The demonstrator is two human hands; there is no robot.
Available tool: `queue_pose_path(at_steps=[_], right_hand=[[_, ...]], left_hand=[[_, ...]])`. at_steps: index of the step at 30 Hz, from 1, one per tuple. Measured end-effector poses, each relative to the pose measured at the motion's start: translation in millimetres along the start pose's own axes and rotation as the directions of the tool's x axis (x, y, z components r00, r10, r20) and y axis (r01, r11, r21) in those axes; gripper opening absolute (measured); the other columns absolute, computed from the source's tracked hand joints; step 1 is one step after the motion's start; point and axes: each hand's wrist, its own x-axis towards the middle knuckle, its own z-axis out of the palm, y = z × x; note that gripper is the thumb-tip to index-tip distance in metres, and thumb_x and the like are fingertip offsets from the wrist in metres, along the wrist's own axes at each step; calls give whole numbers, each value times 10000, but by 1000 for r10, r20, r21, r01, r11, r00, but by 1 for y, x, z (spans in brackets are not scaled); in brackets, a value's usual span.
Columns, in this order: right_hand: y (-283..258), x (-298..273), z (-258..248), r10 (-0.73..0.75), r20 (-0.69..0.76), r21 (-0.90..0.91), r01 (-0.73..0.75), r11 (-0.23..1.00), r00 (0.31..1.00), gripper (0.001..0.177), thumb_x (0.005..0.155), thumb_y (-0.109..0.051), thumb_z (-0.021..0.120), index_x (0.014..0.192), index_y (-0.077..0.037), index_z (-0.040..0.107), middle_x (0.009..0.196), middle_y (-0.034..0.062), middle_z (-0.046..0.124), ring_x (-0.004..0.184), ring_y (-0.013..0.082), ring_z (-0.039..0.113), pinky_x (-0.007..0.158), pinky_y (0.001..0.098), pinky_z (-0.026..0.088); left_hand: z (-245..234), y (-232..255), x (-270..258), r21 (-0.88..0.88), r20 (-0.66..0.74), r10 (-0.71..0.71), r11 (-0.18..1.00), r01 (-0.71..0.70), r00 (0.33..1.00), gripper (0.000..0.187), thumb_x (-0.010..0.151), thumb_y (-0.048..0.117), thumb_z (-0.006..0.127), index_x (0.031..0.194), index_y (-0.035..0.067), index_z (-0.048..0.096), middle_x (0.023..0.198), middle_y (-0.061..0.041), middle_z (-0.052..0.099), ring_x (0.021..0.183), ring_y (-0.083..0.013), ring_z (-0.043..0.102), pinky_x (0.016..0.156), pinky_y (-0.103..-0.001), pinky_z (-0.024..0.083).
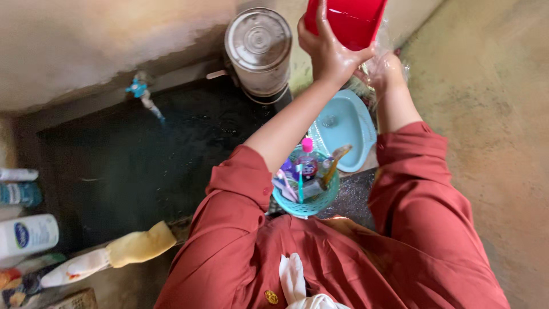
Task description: The person washes their hands at a sink using a red scoop to pour water and a yellow sponge to apply soap. They rinse their hands and then wipe the sink area with the sponge.
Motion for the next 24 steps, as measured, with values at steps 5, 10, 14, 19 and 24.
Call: queue_pose_path(at_steps=[5,10,14,19,24], right_hand=[[-3,24,-27,-308,180,124,289,949,934,351,1089,-428,516,1315,-159,527,1207,39,500,1070,194,465,925,387,369],[-10,50,-34,-544,394,264,476,839,741,442,1106,-450,488,1450,-174,464,1417,35,477,1280,207,454,1096,400,378],[-16,45,-41,-610,496,328,517,790,618,525,1119,-467,465,1559,-185,414,1586,31,458,1448,218,446,1233,410,385],[-22,39,-39,-524,588,201,517,832,616,554,1174,-422,451,1653,-169,340,1712,55,407,1550,231,408,1303,411,380],[-25,-2,-6,-234,251,-60,257,965,939,555,1056,-373,512,1546,-124,436,1509,72,575,1364,246,584,1050,406,517]], left_hand=[[49,4,-4,-17,62,129,992,-128,990,1401,401,449,982,1515,219,166,1528,-345,151,1405,-562,214,1131,-633,333],[70,7,-17,-36,154,185,983,-182,970,1377,412,398,982,1519,272,175,1560,-273,79,1448,-570,175,1161,-613,357],[75,2,-26,-54,210,305,952,-300,929,1385,428,350,975,1541,326,151,1592,-228,29,1502,-566,94,1210,-614,340],[64,-11,-24,-130,234,485,874,-468,842,1389,515,314,994,1623,427,163,1615,-162,21,1535,-525,63,1255,-586,337],[23,-16,-16,-142,172,464,885,-444,869,1440,476,326,1005,1637,456,162,1623,-129,51,1551,-492,79,1283,-585,340]])
